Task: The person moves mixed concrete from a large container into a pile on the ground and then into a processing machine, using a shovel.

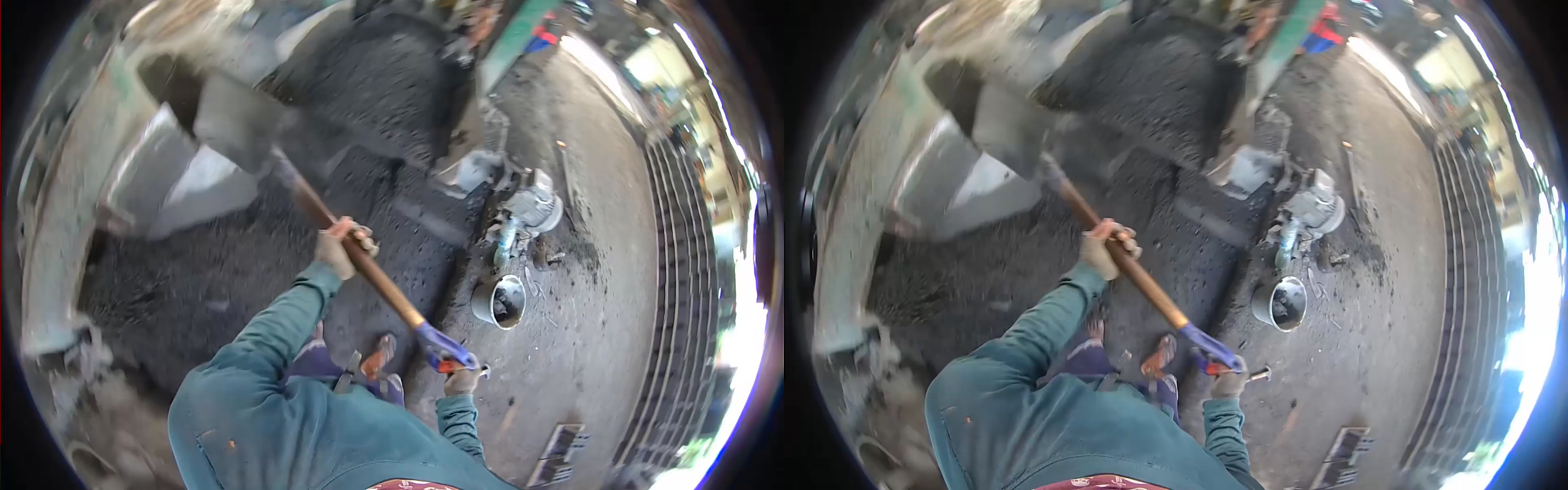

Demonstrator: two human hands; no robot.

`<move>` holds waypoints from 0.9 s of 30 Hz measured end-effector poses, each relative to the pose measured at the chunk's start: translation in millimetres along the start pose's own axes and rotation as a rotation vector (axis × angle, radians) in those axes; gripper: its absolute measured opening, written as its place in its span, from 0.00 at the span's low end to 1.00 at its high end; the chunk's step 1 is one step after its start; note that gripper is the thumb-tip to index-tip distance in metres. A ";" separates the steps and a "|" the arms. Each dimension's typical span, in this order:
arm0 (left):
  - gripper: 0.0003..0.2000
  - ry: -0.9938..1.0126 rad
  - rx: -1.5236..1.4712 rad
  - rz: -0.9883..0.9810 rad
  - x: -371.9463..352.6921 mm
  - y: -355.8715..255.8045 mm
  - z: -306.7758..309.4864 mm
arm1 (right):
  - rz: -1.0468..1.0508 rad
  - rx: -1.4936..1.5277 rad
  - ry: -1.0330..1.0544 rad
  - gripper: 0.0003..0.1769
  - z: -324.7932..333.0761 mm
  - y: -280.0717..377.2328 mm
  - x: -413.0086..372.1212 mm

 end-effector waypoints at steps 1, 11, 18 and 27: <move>0.14 -0.065 -0.180 0.168 5.2 28.9 26.9 | -0.050 0.001 -0.053 0.03 29.4 -5.1 7.0; 0.11 -0.724 -1.092 0.160 8.7 220.7 243.4 | -0.198 -0.744 0.084 0.06 -51.0 123.0 162.4; 0.11 -1.178 -0.654 -0.107 -178.1 78.3 526.4 | -0.446 -0.787 0.316 0.02 -221.9 -163.0 76.9; 0.09 -1.424 -0.408 0.065 -246.9 150.0 432.6 | -0.524 -0.764 0.242 0.09 0.3 -224.2 58.0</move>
Point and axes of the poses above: each hand's wrist, its own x-axis towards the middle knuckle, its own z-axis out of the back of the hand, y = z × x, the point moved 6 cm from there along x, towards the middle knuckle, and after that the axes turned 1 degree about x, right-handed, at the moved point
